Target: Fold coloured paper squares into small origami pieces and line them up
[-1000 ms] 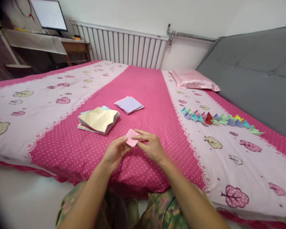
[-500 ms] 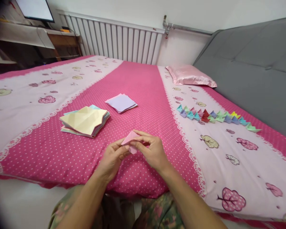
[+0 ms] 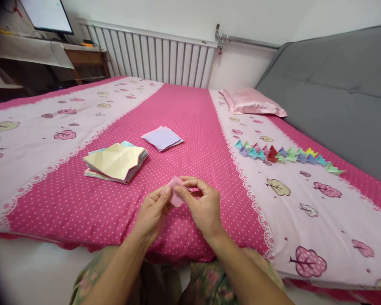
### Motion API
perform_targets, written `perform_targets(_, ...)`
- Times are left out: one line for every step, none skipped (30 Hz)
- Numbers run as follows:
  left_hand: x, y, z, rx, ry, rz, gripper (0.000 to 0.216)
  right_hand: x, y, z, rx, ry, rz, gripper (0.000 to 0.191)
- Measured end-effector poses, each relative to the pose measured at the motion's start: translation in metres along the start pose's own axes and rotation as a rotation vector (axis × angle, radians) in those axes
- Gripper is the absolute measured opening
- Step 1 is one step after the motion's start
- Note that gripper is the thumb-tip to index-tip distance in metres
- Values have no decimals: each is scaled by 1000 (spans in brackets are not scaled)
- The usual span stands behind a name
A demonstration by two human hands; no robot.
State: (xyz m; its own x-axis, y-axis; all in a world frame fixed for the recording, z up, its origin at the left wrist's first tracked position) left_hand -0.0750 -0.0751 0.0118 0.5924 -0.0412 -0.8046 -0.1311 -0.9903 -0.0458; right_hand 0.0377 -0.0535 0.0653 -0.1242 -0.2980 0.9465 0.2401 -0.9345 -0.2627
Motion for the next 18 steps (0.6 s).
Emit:
perform_targets(1, 0, 0, 0, 8, 5, 27, -1, 2, 4, -43, -15, -4, 21)
perform_targets(2, 0, 0, -3, 16, 11, 27, -2, 3, 6, -76, -23, -9, 24)
perform_targets(3, 1, 0, -5, 22, 16, 27, -2, 4, 8, -99, -27, -13, 27)
perform_targets(3, 1, 0, -8, 29, 19, 27, -3, 4, 9, -110, -31, -17, 29)
perform_targets(3, 1, 0, -8, 35, 21, 27, -4, 4, 9, -108, -43, -24, 31)
perform_targets(3, 1, 0, -5, 40, 20, 27, -5, 4, 8, -88, -61, -33, 31)
perform_targets(3, 1, -1, 4, 44, 17, 27, -6, 3, 5, -55, -82, -44, 30)
perform_targets(2, 1, -2, 15, 47, 15, 26, -7, 3, 2, -17, -97, -53, 28)
perform_targets(2, 1, -3, 26, 48, 16, 26, -7, 2, -1, 18, -100, -57, 26)
perform_targets(1, 1, -4, 34, 46, 18, 25, -7, 2, -3, 43, -90, -55, 24)
perform_targets(1, 1, -4, 39, 42, 20, 24, -6, 2, -3, 53, -70, -44, 22)
perform_targets(1, 1, -4, 41, 34, 24, 24, -4, 2, -2, 53, -47, -30, 21)
perform_targets(1, 1, -4, 41, 21, 27, 24, -3, 2, -1, 50, -29, -14, 21)
perform_targets(1, 1, -3, 40, 1, 28, 24, -2, 2, -1, 51, -18, -2, 20)
perform_targets(1, 1, -3, 44, -18, 27, 23, -1, 2, 0, 55, -9, 5, 18)
perform_targets(0, 1, -3, 50, -40, 25, 23, -1, 1, 0, 60, -4, 10, 17)
perform_targets(0, 1, -3, 57, -64, 21, 22, -1, 1, 0, 66, -3, 12, 16)
perform_targets(0, 1, -3, 66, -92, 15, 21, -1, 0, 0, 74, -6, 11, 15)
Point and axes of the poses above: each hand's wrist, its own y-axis away from the middle knuckle, its own z-axis out of the back of the hand, x = y × z, the point moved 10 cm from there along -y, towards the middle knuckle, and after that the axes turned 11 degrees about x, right-handed, at the moved point
